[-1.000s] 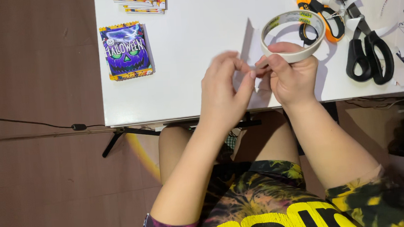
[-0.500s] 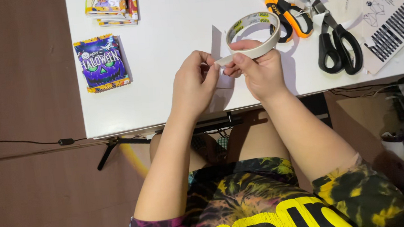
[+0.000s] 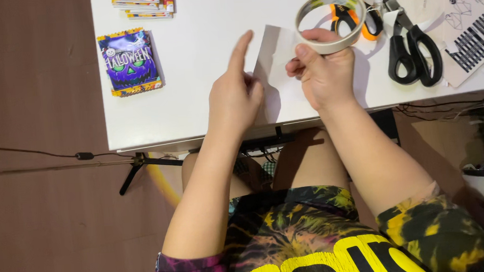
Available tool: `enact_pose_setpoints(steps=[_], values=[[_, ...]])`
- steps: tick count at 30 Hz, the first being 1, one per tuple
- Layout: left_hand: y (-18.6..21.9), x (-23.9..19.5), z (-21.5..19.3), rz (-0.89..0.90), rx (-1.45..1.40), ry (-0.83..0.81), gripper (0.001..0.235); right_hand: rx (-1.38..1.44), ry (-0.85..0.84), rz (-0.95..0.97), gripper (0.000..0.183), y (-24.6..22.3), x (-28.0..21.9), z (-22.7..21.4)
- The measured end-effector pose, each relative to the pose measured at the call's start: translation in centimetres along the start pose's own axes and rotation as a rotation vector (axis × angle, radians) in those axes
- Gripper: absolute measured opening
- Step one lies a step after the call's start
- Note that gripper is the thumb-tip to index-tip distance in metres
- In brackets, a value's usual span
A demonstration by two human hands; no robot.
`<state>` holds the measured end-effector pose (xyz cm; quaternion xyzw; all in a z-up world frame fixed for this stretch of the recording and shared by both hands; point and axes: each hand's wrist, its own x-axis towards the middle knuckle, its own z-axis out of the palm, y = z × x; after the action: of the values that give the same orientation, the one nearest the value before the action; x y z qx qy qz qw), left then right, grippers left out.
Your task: The person folds small printed paper sheets and secures them with adhesive tape, then uses a mechanical press and scissors to finish the packet edges.
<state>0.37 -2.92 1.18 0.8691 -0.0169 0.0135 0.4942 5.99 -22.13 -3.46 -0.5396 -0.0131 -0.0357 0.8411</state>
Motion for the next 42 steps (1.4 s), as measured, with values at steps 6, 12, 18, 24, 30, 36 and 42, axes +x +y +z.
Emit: enact_pose_setpoints(steps=[6, 12, 18, 24, 30, 36, 42], values=[[-3.3, -4.1, 1.8, 0.063, 0.455, 0.248, 0.050, -0.415, -0.022, -0.226, 0.021, -1.6, -4.5, 1.3], [-3.3, -6.7, 3.0, 0.038, 0.371, 0.495, 0.036, -0.592, -0.136, -0.355, 0.023, -1.6, -5.3, -0.4], [-4.5, -6.6, 2.1, 0.111, 0.456, 0.504, 0.018, -0.569, -0.172, -0.256, 0.023, -0.4, -5.0, -0.2], [-5.3, -6.9, 0.0, 0.450, 0.442, 0.404, 0.013, -0.811, -0.216, -0.289, 0.018, -1.7, -8.7, 2.6], [-6.5, -6.9, 0.4, 0.469, 0.469, 0.408, 0.015, -0.855, -0.202, -0.268, 0.015, -1.2, -9.1, 2.3], [-7.7, -7.7, 0.1, 0.530, 0.373, 0.334, 0.014, -0.920, -0.175, -0.278, 0.015, -1.0, -9.6, 2.7], [-7.7, -7.6, 0.0, 0.556, 0.373, 0.364, 0.017, -0.959, -0.183, -0.297, 0.015, -1.0, -9.8, 2.9]])
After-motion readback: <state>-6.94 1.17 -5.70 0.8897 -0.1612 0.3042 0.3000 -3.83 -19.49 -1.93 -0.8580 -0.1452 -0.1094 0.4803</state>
